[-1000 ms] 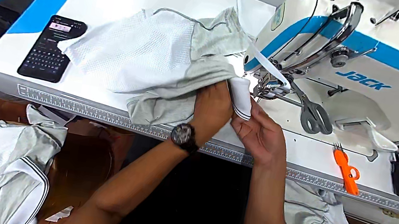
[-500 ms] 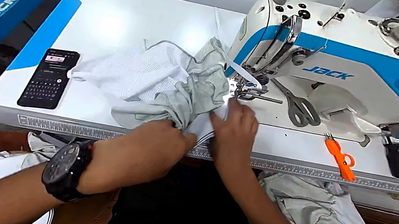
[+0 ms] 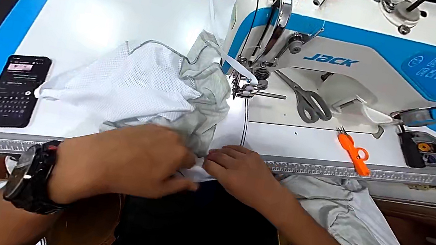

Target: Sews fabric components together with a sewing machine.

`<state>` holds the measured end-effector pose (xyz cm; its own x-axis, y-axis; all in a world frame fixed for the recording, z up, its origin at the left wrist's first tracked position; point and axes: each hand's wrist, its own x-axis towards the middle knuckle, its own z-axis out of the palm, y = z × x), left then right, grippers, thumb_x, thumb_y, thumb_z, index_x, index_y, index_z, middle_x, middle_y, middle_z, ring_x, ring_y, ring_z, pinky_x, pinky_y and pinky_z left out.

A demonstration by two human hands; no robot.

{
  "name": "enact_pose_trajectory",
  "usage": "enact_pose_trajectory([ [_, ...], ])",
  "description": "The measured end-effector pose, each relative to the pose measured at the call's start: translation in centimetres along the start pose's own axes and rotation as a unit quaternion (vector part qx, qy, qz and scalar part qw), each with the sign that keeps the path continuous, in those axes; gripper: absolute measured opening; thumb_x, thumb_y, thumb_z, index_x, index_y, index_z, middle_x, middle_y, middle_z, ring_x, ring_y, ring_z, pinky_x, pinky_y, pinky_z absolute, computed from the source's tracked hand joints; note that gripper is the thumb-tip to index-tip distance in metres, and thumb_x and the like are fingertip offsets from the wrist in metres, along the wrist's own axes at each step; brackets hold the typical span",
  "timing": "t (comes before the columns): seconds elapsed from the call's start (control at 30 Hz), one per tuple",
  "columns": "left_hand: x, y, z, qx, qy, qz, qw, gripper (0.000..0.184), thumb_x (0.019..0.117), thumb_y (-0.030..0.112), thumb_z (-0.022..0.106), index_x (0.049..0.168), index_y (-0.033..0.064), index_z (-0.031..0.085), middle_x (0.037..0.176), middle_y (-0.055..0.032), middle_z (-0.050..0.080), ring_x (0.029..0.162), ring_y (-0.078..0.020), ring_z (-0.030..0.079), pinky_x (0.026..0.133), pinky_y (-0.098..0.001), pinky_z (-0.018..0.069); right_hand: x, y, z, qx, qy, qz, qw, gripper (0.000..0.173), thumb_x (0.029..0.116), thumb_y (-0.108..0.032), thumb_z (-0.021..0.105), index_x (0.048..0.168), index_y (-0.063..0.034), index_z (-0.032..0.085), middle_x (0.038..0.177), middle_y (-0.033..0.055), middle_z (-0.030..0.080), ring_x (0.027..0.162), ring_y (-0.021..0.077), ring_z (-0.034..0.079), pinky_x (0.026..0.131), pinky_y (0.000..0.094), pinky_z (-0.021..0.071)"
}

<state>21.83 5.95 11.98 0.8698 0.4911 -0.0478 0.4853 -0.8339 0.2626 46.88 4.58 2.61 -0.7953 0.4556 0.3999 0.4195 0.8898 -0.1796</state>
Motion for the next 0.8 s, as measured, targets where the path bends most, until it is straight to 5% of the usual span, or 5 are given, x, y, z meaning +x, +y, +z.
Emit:
enact_pose_trajectory([
  [0.13, 8.2, -1.9, 1.7, -0.039, 0.149, 0.072, 0.985, 0.027, 0.1018, 0.023, 0.055, 0.090, 0.0043, 0.070, 0.092, -0.0088, 0.070, 0.083, -0.0211, 0.070, 0.069, -0.0394, 0.0579, -0.1, -0.3, 0.4, -0.003, 0.034, -0.029, 0.999, 0.011, 0.0969, -0.008, 0.061, 0.094, -0.0116, 0.071, 0.089, 0.0051, 0.071, 0.089, 0.0222, 0.071, 0.078, 0.0390, 0.0594],
  [0.23, 8.9, -5.7, 7.8, -0.021, 0.145, -0.104, 0.984, 0.069, 0.0978, 0.050, 0.061, 0.142, -0.0035, 0.054, 0.145, -0.0213, 0.056, 0.135, -0.0354, 0.054, 0.110, -0.0515, 0.0459, -3.3, 1.9, -1.1, 0.086, 0.019, 0.005, 0.996, 0.022, 0.1023, -0.013, 0.053, 0.104, -0.0095, 0.075, 0.103, 0.0054, 0.077, 0.104, 0.0201, 0.073, 0.096, 0.0387, 0.0584],
  [0.3, 7.6, -6.2, 9.7, 0.028, 0.160, -0.179, 0.970, 0.093, 0.0933, 0.073, 0.047, 0.153, 0.0026, 0.045, 0.159, -0.0157, 0.044, 0.145, -0.0326, 0.045, 0.115, -0.0542, 0.0393, -4.7, 3.2, -2.1, 0.120, 0.010, 0.025, 0.992, 0.026, 0.1027, -0.019, 0.051, 0.107, -0.0087, 0.075, 0.105, 0.0062, 0.077, 0.103, 0.0197, 0.073, 0.094, 0.0385, 0.0585],
  [0.5, 6.3, -3.6, 9.4, 0.045, 0.115, -0.302, 0.945, 0.109, 0.0806, 0.093, 0.037, 0.159, 0.0168, 0.040, 0.163, -0.0039, 0.041, 0.150, -0.0266, 0.038, 0.113, -0.0671, 0.0272, -5.1, 4.7, -3.7, 0.163, -0.011, 0.010, 0.986, 0.027, 0.1026, -0.019, 0.051, 0.109, -0.0081, 0.075, 0.103, 0.0061, 0.076, 0.102, 0.0171, 0.073, 0.092, 0.0345, 0.0584],
  [0.8, 7.8, -6.6, 8.0, 0.032, 0.090, -0.297, 0.950, 0.117, 0.0757, 0.096, 0.037, 0.160, 0.0152, 0.035, 0.164, -0.0077, 0.039, 0.152, -0.0297, 0.032, 0.111, -0.0700, 0.0234, -4.6, 7.0, -2.0, 0.185, 0.029, 0.029, 0.982, 0.025, 0.1020, -0.015, 0.051, 0.109, -0.0054, 0.074, 0.102, 0.0078, 0.077, 0.103, 0.0168, 0.073, 0.095, 0.0323, 0.0569],
])
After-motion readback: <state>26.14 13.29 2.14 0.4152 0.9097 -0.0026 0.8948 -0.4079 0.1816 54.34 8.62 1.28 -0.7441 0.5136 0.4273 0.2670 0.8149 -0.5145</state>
